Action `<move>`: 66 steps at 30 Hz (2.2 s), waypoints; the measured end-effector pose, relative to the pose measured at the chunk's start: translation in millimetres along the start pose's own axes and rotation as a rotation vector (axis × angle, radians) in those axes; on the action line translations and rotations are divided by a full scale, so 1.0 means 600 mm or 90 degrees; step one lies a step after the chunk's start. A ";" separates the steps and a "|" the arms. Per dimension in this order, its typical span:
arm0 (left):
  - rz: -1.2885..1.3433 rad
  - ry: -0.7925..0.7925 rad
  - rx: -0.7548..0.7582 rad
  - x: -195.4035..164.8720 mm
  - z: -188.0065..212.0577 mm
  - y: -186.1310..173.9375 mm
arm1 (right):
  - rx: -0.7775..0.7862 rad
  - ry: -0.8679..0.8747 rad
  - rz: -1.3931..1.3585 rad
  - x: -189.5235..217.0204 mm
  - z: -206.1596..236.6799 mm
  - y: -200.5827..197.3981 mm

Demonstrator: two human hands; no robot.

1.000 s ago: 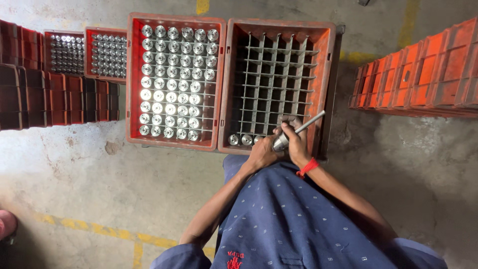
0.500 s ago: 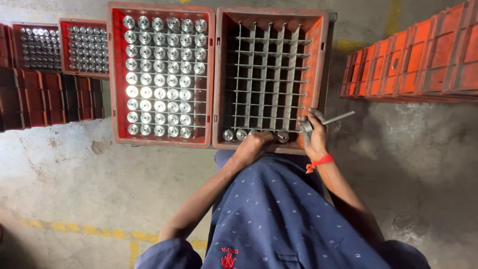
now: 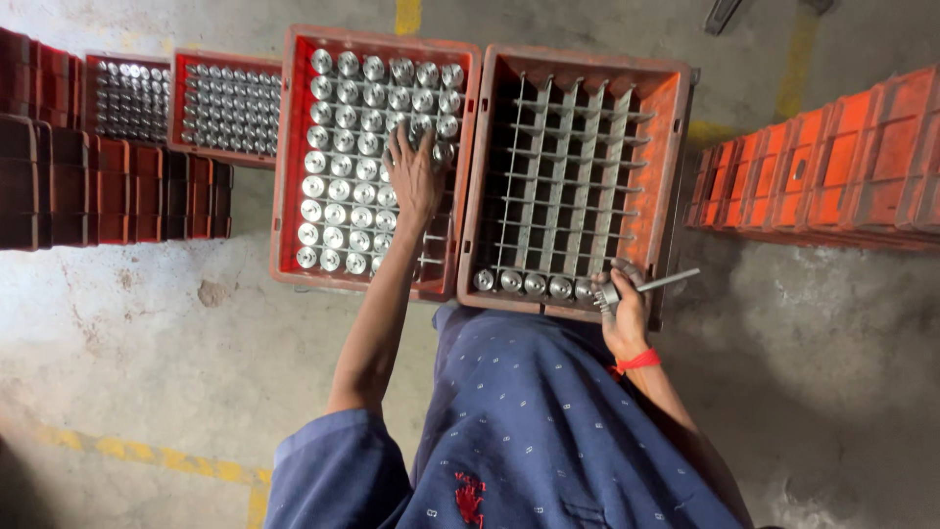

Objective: The person transfers small metal caps from one red crate to another using both hands. They repeatedly pick up caps and place them into the receiving crate, occasionally moving the crates to access more items.

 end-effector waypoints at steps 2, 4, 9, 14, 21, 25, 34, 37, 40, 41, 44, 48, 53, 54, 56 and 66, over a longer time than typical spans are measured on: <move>-0.059 -0.023 0.055 0.001 -0.003 0.008 | 0.008 -0.003 -0.010 -0.004 -0.001 0.008; -0.062 -0.019 0.068 -0.002 -0.007 0.015 | 0.006 0.006 -0.014 -0.008 -0.002 0.010; 0.015 0.064 0.025 -0.003 -0.016 -0.003 | 0.026 0.015 0.016 -0.013 -0.001 -0.001; 0.387 0.111 -0.147 0.006 0.024 -0.107 | 0.017 0.028 0.044 -0.002 0.017 -0.015; 0.651 -0.226 0.211 -0.161 0.161 -0.034 | 0.063 0.044 0.065 0.014 0.022 0.085; 0.460 -0.026 0.235 -0.242 0.261 -0.040 | 0.143 -0.001 0.015 0.045 0.016 0.160; 0.429 -0.006 0.512 -0.308 0.314 0.005 | 0.250 -0.068 0.150 0.065 0.042 0.160; 0.469 -0.008 0.570 -0.316 0.320 0.017 | 0.189 0.034 0.172 0.064 0.013 0.128; 0.421 0.016 0.594 -0.330 0.322 0.029 | 0.170 0.067 0.062 0.062 0.000 0.105; 0.391 0.028 0.597 -0.335 0.322 0.033 | 0.167 0.049 0.063 0.060 0.002 0.097; 0.451 0.031 0.602 -0.350 0.318 0.038 | 0.152 0.035 0.063 0.056 0.001 0.075; 0.482 0.098 0.616 -0.354 0.314 0.035 | 0.061 0.088 -0.042 0.068 -0.030 0.031; 0.287 0.321 0.445 -0.346 0.310 0.027 | 0.010 -0.046 -0.140 0.146 -0.076 -0.038; 0.319 0.376 0.403 -0.349 0.311 0.024 | 0.014 -0.056 -0.142 0.156 -0.078 -0.049; 0.381 0.484 0.308 -0.355 0.315 0.017 | 0.004 -0.061 -0.146 0.159 -0.080 -0.062; 0.181 0.167 0.055 -0.123 0.125 -0.046 | -0.058 0.020 -0.104 0.082 -0.003 -0.079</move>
Point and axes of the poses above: each hand's wrist, its own z-axis away from the middle knuckle, its own y-axis out of the palm, x = y × z, the point moved 4 cm from there along -z, towards the middle knuckle, and after that the axes turned 7 degrees about -z, right-handed, at the moved point
